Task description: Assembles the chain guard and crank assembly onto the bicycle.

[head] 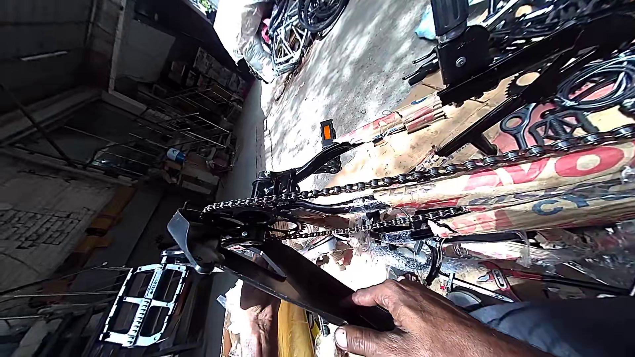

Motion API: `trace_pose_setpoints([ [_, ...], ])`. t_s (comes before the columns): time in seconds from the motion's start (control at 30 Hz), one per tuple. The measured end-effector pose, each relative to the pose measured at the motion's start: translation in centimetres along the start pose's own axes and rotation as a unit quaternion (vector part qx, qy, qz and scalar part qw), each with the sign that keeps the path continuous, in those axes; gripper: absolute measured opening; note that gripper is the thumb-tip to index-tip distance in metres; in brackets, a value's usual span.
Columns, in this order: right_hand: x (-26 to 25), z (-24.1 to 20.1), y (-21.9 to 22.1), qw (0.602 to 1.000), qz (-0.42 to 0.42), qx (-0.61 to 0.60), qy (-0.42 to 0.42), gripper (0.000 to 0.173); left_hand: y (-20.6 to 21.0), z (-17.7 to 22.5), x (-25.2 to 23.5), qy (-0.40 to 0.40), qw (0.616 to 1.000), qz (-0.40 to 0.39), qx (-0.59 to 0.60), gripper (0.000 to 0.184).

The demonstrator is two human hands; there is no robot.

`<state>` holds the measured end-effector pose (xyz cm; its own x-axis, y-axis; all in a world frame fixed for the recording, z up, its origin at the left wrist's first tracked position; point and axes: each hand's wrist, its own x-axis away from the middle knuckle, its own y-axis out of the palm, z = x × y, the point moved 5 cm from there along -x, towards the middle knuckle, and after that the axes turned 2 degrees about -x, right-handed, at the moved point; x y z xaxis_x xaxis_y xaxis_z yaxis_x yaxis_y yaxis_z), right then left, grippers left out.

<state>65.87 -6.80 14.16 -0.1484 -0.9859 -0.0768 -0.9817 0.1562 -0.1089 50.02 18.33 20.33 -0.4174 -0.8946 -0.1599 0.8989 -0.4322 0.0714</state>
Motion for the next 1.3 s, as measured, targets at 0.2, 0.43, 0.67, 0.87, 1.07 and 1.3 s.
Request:
trace_pose_setpoints([
  [0.2, -0.2, 0.3, 0.2, 1.000, 0.000, 0.000, -0.003, 0.065, -0.6, 0.1, -0.5, 0.008, 0.997, 0.064, -0.047, 0.018],
  [0.43, -0.5, 0.9, -0.2, 1.000, 0.016, -0.013, 0.003, 0.061, 3.5, 1.3, 0.3, -0.047, 0.993, 0.099, 0.049, 0.019],
  [0.67, -0.2, 0.8, -0.4, 1.000, 0.003, -0.007, -0.014, 0.063, 3.7, 1.4, 0.4, -0.053, 0.990, 0.125, 0.029, 0.024],
  [0.87, -0.9, 1.8, -2.0, 0.993, -0.029, -0.116, -0.012, 0.050, 2.4, -2.0, -1.0, -0.053, 0.984, 0.093, 0.143, 0.025],
  [1.07, -1.4, 1.9, -2.2, 0.988, -0.040, -0.130, -0.069, 0.045, 3.5, -3.7, -2.1, -0.079, 0.961, 0.145, 0.223, 0.022],
  [1.3, -2.2, 2.3, -3.9, 0.976, -0.083, -0.177, -0.091, 0.028, 6.3, -4.7, -1.7, -0.095, 0.936, 0.113, 0.320, 0.027],
])
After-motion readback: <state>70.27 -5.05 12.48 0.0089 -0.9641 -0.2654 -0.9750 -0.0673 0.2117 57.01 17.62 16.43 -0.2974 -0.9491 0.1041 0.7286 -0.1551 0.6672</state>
